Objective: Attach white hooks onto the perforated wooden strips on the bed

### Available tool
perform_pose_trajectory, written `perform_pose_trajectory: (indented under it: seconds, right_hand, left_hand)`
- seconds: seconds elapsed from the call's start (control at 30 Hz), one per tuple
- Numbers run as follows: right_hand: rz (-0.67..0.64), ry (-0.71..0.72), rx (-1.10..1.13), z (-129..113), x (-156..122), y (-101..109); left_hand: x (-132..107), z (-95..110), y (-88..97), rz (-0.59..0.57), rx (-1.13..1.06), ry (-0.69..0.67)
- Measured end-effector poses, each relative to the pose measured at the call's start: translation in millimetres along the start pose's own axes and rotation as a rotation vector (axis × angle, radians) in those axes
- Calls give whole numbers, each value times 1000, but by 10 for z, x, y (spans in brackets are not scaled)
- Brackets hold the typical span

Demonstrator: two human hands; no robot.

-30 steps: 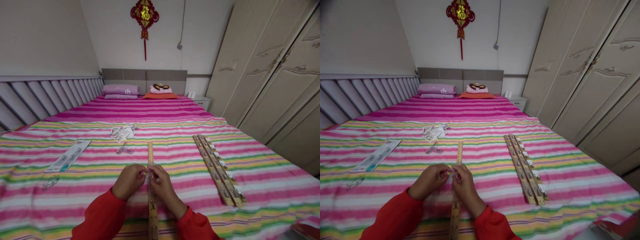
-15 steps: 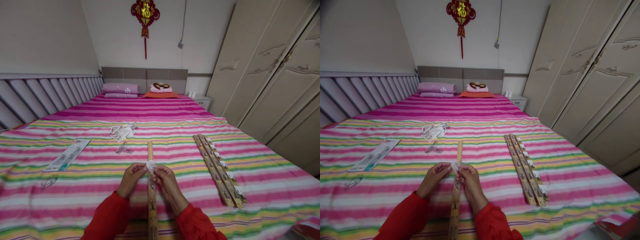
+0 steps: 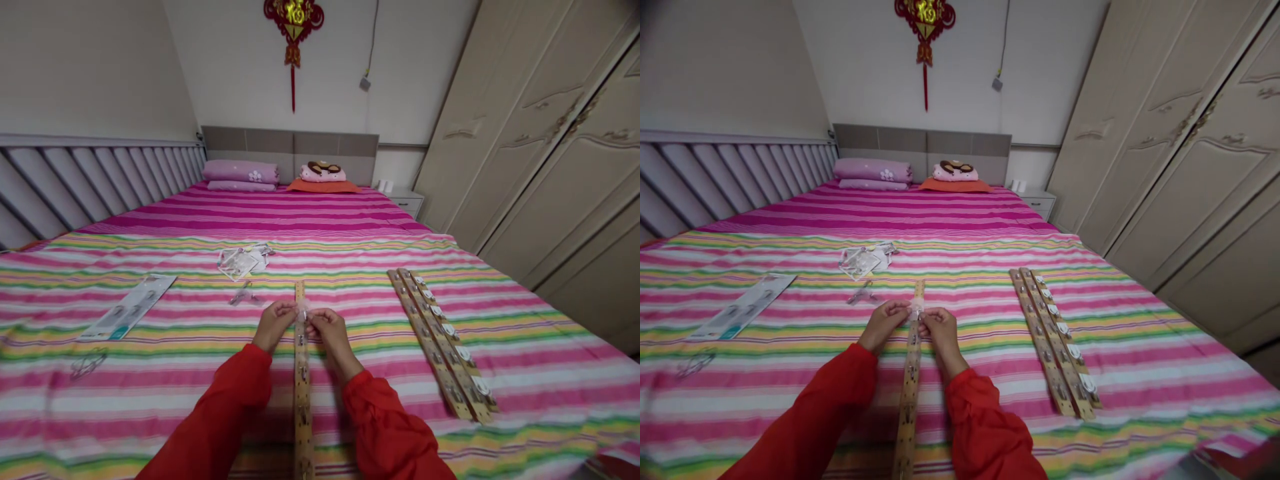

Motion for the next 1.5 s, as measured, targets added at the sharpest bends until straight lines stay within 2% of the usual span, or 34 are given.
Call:
perform_pose_trajectory:
  seconds: [0.2,0.47,0.97,1.4,1.5]
  right_hand:
    - [23,36,-61,116,236,7]
    - [60,40,-93,280,350,74]
    - [95,42,-112,318,359,75]
    - [107,71,-132,410,425,96]
    - [103,92,-138,427,419,91]
  left_hand:
    - [247,-211,45,43,11,23]
    - [284,-421,82,96,70,23]
    - [287,-455,79,115,126,4]
    - [274,-579,84,164,138,-36]
    - [256,-547,69,98,165,-99]
Point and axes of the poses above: each hand's wrist, its own x-axis towards the middle knuckle, its own y-axis out of the back of the hand, z = x × y, the point moved 4 cm from there along x, towards the middle knuckle, and after that the axes turned 2 degrees about -z, right-handed, at the moved point
